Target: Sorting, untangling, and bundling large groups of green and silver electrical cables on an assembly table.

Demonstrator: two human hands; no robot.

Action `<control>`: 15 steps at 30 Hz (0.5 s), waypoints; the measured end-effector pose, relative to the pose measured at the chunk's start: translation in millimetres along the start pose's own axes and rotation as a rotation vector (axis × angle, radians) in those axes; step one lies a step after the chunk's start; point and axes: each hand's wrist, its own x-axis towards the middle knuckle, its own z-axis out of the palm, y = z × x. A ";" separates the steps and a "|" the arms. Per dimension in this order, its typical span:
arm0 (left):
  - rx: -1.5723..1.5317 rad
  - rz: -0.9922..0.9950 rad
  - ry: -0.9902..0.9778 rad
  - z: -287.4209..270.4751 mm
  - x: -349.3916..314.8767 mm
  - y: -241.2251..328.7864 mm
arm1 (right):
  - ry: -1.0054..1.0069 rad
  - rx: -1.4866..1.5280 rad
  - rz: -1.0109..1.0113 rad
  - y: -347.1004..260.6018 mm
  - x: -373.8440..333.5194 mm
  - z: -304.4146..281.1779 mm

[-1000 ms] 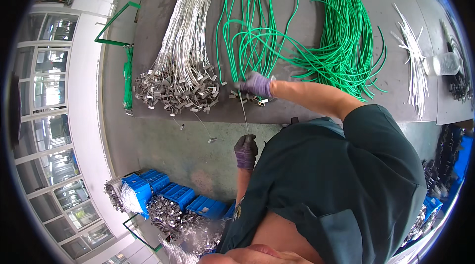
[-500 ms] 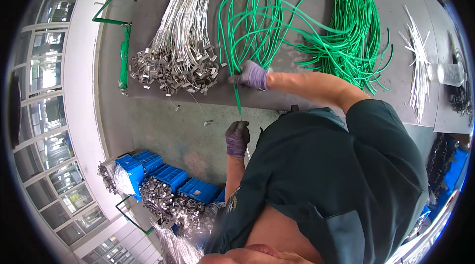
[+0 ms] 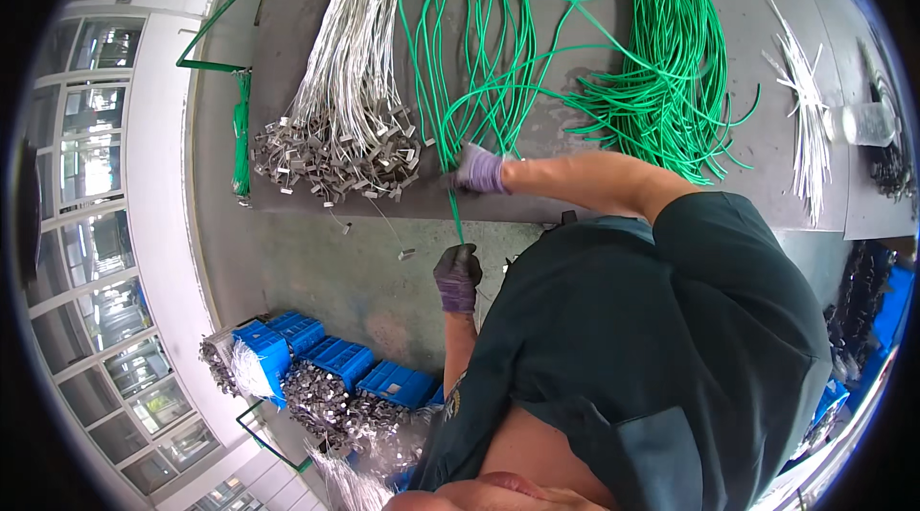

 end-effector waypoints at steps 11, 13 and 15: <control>-0.005 0.079 0.096 -1.9 5.2 2.5 | 0.118 -0.135 -0.225 -55.2 20.8 -25.1; -0.038 0.078 0.054 -9.2 2.1 11.5 | 0.050 -0.281 -0.203 -59.9 13.2 -36.7; -0.095 0.204 0.013 -6.2 -2.2 14.9 | -0.024 -0.456 -0.169 -59.3 22.8 -48.7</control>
